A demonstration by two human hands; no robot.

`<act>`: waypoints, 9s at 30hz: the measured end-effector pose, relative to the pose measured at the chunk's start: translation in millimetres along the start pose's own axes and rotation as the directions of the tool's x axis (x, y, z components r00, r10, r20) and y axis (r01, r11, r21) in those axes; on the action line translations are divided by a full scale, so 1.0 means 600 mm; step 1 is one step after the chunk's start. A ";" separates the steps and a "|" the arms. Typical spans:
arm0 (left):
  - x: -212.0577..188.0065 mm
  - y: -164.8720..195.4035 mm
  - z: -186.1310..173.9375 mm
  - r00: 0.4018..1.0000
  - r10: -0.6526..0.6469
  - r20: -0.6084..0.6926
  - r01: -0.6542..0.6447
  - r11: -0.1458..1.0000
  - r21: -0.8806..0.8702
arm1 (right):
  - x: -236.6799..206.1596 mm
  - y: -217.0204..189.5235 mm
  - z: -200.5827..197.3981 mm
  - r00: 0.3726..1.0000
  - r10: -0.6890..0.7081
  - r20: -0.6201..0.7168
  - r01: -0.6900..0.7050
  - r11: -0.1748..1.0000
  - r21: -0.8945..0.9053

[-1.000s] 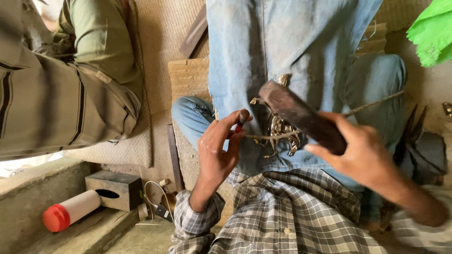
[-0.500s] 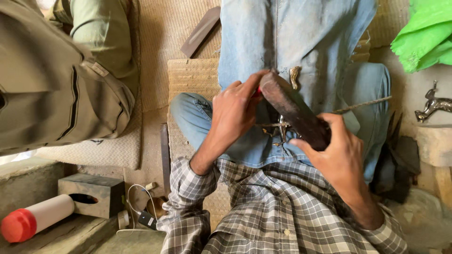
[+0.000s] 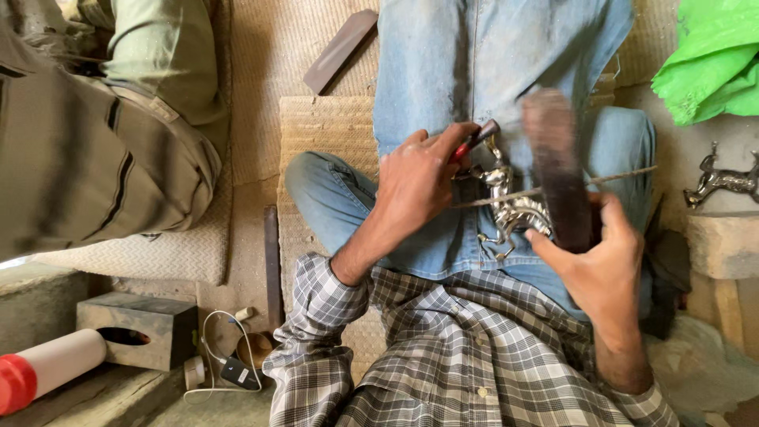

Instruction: The person sits on the floor with a small metal horse figurine tied with rope to a cloth pad on their lap. They file the figurine with a red-handled file, then sharpen a small pointed tool on a rectangular whetstone, and resume filing the figurine with the file.

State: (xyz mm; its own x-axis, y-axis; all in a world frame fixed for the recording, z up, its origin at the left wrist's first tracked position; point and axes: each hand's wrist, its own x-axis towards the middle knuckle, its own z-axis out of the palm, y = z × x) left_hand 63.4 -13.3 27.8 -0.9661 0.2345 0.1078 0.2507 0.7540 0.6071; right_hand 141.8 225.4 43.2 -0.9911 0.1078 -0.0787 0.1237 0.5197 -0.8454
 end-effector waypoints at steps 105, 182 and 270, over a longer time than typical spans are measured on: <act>0.026 0.031 0.029 0.736 0.627 0.257 -0.270 0.619 -0.737 | -0.053 0.373 -0.285 0.806 -0.325 0.495 0.591 0.493 -0.639; 0.086 0.018 0.079 0.416 0.872 0.258 -0.432 0.438 -0.788 | -0.223 0.298 -0.183 0.988 -0.080 -0.131 0.059 0.986 -0.157; 0.061 0.016 0.058 0.527 0.828 0.191 -0.367 0.424 -0.828 | -0.137 0.240 -0.060 0.963 0.035 -0.269 0.075 0.918 0.389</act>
State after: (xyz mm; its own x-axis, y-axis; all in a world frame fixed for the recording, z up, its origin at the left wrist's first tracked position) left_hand 32.4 24.0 10.6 -0.2893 0.8652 0.4094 0.4099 -0.2745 0.8698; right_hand 243.1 321.9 -52.8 -0.9360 0.3501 0.0364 0.0198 0.1556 -0.9876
